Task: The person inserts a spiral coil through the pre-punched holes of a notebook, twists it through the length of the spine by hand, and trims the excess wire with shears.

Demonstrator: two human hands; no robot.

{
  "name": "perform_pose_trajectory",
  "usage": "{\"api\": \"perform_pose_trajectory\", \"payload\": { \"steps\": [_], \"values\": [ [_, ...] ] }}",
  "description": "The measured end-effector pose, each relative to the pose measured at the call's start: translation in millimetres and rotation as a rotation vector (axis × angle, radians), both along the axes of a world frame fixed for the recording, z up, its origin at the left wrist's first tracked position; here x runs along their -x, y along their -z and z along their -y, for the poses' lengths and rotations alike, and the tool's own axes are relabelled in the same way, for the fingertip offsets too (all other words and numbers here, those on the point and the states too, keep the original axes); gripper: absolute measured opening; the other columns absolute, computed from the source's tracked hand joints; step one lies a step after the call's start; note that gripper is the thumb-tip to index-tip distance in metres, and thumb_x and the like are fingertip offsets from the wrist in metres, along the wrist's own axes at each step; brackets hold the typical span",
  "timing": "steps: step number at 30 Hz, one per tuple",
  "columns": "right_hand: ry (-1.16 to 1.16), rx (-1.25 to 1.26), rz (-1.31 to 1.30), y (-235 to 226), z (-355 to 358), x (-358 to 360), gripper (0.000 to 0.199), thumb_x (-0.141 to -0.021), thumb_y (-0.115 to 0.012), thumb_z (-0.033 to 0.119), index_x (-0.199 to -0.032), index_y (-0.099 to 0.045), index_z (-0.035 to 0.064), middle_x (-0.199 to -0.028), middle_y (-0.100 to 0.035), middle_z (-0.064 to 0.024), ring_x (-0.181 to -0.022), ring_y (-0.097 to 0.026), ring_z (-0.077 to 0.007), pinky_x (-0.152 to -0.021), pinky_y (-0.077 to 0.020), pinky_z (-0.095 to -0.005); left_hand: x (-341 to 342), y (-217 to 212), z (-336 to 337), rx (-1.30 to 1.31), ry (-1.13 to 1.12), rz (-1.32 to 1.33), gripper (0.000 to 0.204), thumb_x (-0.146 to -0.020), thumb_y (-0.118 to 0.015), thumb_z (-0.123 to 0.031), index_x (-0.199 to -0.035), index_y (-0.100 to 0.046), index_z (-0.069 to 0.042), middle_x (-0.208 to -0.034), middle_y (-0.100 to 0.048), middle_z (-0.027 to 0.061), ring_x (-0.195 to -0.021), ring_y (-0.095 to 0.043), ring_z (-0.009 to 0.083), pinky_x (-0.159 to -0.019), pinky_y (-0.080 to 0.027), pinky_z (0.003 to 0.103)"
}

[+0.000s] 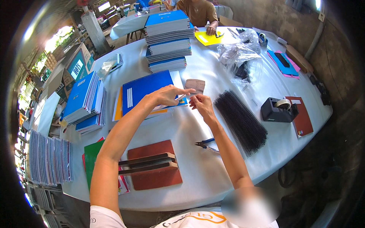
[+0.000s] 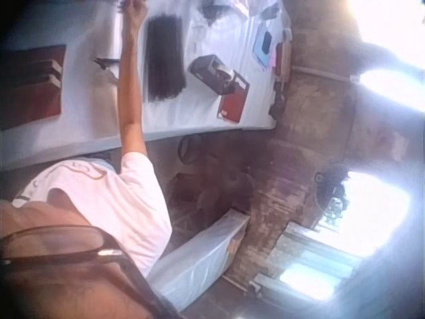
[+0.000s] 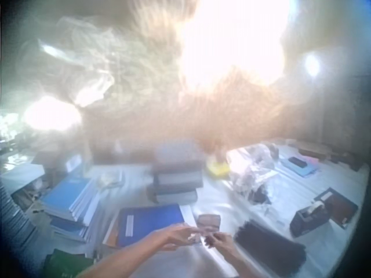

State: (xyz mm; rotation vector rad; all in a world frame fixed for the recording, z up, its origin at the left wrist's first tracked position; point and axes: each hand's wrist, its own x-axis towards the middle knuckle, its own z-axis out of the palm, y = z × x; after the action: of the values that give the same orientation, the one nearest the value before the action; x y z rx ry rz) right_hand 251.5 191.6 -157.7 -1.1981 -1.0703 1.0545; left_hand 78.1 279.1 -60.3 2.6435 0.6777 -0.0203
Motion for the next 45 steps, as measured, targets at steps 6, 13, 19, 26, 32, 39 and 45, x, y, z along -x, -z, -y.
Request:
{"api": "perform_pose_trajectory", "payload": {
  "steps": [6,13,19,26,32,39,45],
  "values": [
    [-0.090,0.260,-0.107,-35,-65,-1,0.066,-0.094,-0.055,0.048,-0.112,-0.050,-0.0155,-0.096,-0.064,-0.0243,-0.081,-0.070,-0.0280,-0.071,-0.0605,-0.0360,27,12,2,0.061,-0.100,0.512,0.084,-0.079,-0.073,-0.033,-0.150,-0.031,-0.019,-0.146,-0.042,0.0181,-0.132,-0.043,0.0379,-0.109,-0.038,0.041],
    [-0.041,0.425,0.397,-88,-93,68,0.075,-0.076,-0.080,0.042,-0.117,-0.051,-0.0144,-0.102,-0.064,-0.0268,-0.084,-0.071,-0.0283,-0.061,-0.0595,-0.0338,178,67,-66,-0.181,-0.895,0.112,0.071,-0.094,-0.049,-0.049,-0.150,-0.029,-0.011,-0.156,-0.022,0.0184,-0.144,-0.016,0.0414,-0.116,-0.016,0.051],
    [-0.061,0.251,0.466,-83,-94,49,0.055,-0.077,-0.079,0.021,-0.116,-0.052,-0.0075,-0.099,-0.066,-0.0225,-0.087,-0.068,-0.0260,-0.074,-0.0565,-0.0375,136,54,-15,-0.162,-0.724,0.015,0.076,-0.092,-0.051,-0.051,-0.152,-0.023,-0.013,-0.158,-0.015,0.0175,-0.144,-0.009,0.0451,-0.115,-0.013,0.055],
    [-0.176,-0.368,0.190,-116,-13,61,0.043,-0.079,-0.074,0.003,-0.116,-0.052,0.0047,-0.101,-0.065,-0.0147,-0.093,-0.065,-0.0182,-0.080,-0.0537,-0.0334,226,29,-13,0.415,-0.721,1.439,0.112,-0.074,-0.080,-0.042,-0.151,-0.011,-0.001,-0.154,-0.024,0.0218,-0.145,-0.016,0.0321,-0.117,-0.016,0.046],
    [-0.433,-0.284,0.106,-6,56,62,0.028,-0.084,-0.074,0.008,-0.109,-0.061,0.0062,-0.098,-0.061,0.0046,-0.092,-0.053,-0.0052,-0.083,-0.0456,-0.0249,280,76,87,0.579,-0.624,0.958,0.071,-0.085,-0.074,-0.027,-0.142,-0.039,-0.006,-0.137,-0.047,0.0044,-0.128,-0.039,0.0163,-0.110,-0.028,0.035],
    [-0.343,-0.236,0.300,-61,107,62,0.006,-0.083,-0.073,0.002,-0.086,-0.068,0.0022,-0.083,-0.067,0.0036,-0.075,-0.057,-0.0040,-0.066,-0.0495,-0.0223,257,-7,163,0.355,-0.724,1.067,0.048,-0.086,-0.073,-0.030,-0.123,-0.056,-0.005,-0.111,-0.061,0.0009,-0.100,-0.055,0.0145,-0.089,-0.045,0.032],
    [-0.196,-0.425,0.310,-108,182,69,0.015,-0.077,-0.078,0.001,-0.090,-0.071,0.0021,-0.089,-0.071,-0.0008,-0.081,-0.062,-0.0065,-0.069,-0.0506,-0.0228,235,-69,220,0.482,-0.418,1.162,0.051,-0.081,-0.073,-0.036,-0.119,-0.062,-0.005,-0.122,-0.062,0.0116,-0.108,-0.060,0.0190,-0.096,-0.047,0.036]
  ]
}}
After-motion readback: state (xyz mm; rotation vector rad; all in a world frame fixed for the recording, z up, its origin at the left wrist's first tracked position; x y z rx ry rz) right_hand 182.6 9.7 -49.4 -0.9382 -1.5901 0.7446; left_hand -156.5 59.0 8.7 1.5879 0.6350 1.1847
